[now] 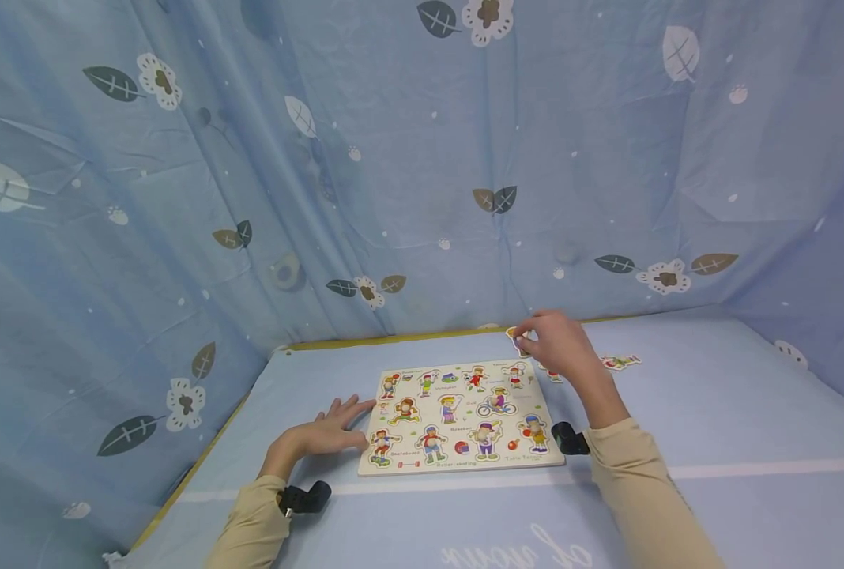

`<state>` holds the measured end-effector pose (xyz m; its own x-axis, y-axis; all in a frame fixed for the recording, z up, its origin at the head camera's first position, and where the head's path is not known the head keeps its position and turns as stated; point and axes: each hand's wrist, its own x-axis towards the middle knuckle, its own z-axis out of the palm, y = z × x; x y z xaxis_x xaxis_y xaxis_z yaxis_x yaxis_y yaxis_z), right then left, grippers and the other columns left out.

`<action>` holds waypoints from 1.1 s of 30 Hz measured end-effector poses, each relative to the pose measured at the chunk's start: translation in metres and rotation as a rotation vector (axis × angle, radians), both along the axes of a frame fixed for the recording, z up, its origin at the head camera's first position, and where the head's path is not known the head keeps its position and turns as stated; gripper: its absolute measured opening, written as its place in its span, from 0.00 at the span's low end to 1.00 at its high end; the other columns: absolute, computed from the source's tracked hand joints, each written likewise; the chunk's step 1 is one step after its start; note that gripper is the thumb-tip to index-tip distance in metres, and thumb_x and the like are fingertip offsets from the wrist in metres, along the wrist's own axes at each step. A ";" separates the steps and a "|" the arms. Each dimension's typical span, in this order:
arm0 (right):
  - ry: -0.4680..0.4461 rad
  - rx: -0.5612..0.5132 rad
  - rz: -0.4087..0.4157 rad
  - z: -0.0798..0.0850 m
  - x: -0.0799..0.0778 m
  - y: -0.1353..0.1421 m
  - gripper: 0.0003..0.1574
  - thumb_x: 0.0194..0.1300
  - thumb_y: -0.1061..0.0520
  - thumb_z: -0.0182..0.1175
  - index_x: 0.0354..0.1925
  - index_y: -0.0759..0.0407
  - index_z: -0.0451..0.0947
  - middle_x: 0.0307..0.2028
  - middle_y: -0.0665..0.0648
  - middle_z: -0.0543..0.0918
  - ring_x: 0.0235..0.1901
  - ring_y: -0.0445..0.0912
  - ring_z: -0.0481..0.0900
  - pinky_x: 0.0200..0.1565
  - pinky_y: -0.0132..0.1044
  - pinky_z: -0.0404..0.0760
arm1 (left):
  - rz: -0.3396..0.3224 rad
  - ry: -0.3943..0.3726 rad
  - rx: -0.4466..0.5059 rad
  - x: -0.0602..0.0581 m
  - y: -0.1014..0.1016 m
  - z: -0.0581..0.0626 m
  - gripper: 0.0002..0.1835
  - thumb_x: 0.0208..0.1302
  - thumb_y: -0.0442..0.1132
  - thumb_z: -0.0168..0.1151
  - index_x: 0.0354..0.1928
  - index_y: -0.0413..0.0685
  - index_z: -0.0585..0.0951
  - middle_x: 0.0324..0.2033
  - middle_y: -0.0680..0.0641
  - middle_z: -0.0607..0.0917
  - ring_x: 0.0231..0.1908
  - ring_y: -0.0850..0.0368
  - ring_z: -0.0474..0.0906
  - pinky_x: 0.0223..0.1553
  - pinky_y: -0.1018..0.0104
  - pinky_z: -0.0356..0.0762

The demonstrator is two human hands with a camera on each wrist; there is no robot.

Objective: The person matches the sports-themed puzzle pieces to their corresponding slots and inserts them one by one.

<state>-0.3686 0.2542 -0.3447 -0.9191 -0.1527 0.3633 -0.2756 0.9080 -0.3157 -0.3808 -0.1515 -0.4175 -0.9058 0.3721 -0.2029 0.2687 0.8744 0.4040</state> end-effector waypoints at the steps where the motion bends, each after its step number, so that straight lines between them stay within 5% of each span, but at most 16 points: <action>1: 0.010 0.009 0.012 0.000 0.000 -0.003 0.13 0.67 0.56 0.63 0.47 0.57 0.86 0.50 0.65 0.81 0.53 0.62 0.76 0.49 0.60 0.77 | 0.000 0.000 -0.001 0.000 0.000 0.000 0.48 0.48 0.57 0.60 0.76 0.60 0.60 0.77 0.39 0.49 0.76 0.34 0.36 0.72 0.32 0.38; 11: 0.030 0.142 0.160 -0.011 -0.001 -0.046 0.09 0.63 0.54 0.67 0.42 0.50 0.88 0.40 0.52 0.85 0.35 0.47 0.81 0.31 0.42 0.76 | 0.005 -0.004 0.009 -0.001 -0.001 -0.002 0.48 0.49 0.58 0.60 0.76 0.60 0.60 0.77 0.39 0.49 0.76 0.34 0.35 0.72 0.33 0.37; 19: 0.011 0.204 0.213 -0.020 0.003 -0.072 0.08 0.62 0.53 0.68 0.41 0.49 0.88 0.38 0.48 0.83 0.39 0.47 0.79 0.36 0.45 0.78 | 0.014 -0.009 0.005 -0.001 0.000 -0.001 0.48 0.48 0.58 0.61 0.76 0.60 0.61 0.77 0.39 0.49 0.76 0.34 0.35 0.72 0.33 0.37; 27: 0.088 0.213 0.220 -0.029 0.000 -0.087 0.09 0.61 0.52 0.69 0.41 0.49 0.88 0.39 0.49 0.83 0.45 0.50 0.79 0.38 0.47 0.79 | 0.017 -0.012 0.003 -0.001 -0.001 -0.001 0.49 0.47 0.58 0.61 0.76 0.60 0.61 0.77 0.39 0.49 0.76 0.34 0.35 0.72 0.33 0.37; 33: 0.085 0.256 0.210 -0.036 -0.002 -0.094 0.08 0.61 0.51 0.69 0.40 0.48 0.88 0.37 0.48 0.82 0.41 0.48 0.79 0.38 0.46 0.78 | 0.014 -0.013 0.005 -0.002 0.000 -0.001 0.49 0.48 0.58 0.60 0.76 0.60 0.61 0.78 0.39 0.49 0.76 0.34 0.35 0.72 0.33 0.37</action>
<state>-0.3707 0.1606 -0.3806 -0.8260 -0.4314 0.3629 -0.4803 0.8756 -0.0522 -0.3824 -0.1517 -0.4182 -0.9082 0.3604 -0.2126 0.2514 0.8761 0.4114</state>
